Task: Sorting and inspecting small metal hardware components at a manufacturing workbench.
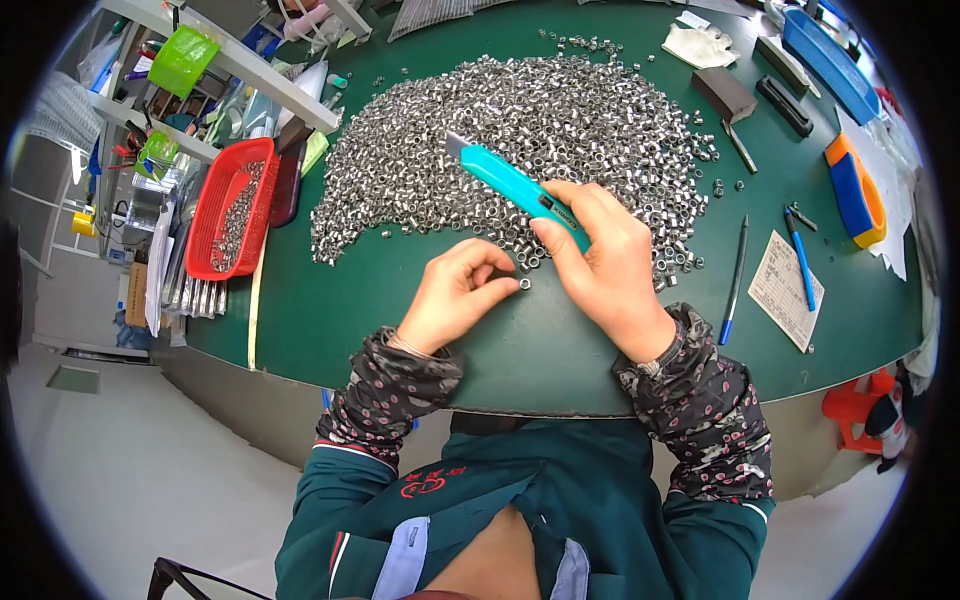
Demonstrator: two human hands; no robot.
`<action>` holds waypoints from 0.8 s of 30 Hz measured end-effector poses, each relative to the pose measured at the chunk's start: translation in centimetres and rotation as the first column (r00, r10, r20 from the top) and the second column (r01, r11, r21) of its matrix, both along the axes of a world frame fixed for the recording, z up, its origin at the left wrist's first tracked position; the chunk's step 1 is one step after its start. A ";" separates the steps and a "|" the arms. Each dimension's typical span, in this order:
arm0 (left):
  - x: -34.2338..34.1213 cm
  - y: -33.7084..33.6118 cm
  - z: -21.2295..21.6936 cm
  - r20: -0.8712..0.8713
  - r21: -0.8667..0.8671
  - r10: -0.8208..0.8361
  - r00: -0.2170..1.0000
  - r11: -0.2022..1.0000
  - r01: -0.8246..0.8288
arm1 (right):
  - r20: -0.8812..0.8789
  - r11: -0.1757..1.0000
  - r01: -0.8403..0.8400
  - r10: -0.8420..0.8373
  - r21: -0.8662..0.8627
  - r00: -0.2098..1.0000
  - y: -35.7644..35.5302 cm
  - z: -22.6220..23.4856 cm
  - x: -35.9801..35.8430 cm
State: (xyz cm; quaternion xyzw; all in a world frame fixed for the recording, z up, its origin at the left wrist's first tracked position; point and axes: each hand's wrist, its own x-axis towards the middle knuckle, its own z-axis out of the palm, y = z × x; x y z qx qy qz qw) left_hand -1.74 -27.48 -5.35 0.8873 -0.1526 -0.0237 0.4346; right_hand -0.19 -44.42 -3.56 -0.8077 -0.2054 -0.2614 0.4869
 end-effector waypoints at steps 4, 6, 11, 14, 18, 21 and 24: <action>-0.5 -1.1 -0.4 0.163 0.088 -0.056 0.985 0.995 0.042 | -0.010 1.000 -0.022 0.022 0.016 1.000 0.1 -0.1 -0.1; -0.4 -1.1 -0.9 0.274 0.149 -0.104 0.956 0.987 0.065 | -0.010 1.000 -0.022 0.022 0.007 1.000 0.0 0.0 -0.1; 0.4 1.3 -0.5 0.049 -0.302 0.030 0.998 0.953 -0.013 | -0.014 0.999 -0.038 0.038 -0.013 0.999 0.3 0.0 -0.2; 1.2 4.2 -0.6 -0.363 -0.831 -0.170 0.916 0.504 -0.236 | -0.037 0.996 -0.073 0.072 -0.041 0.997 0.4 0.0 -0.5; 1.7 6.0 -1.0 -0.407 -0.900 -0.230 0.884 0.265 -0.345 | -0.099 0.983 -0.130 0.118 -0.131 0.988 0.7 -0.3 -1.0; 2.1 6.3 -1.0 -0.395 -0.906 -0.226 0.891 0.257 -0.336 | -0.100 0.975 -0.161 0.147 -0.151 0.984 0.9 -0.6 -0.9; 2.2 6.6 -0.9 -0.402 -0.897 -0.210 0.891 0.284 -0.338 | -0.106 0.961 -0.198 0.180 -0.195 0.978 1.1 -0.8 -0.9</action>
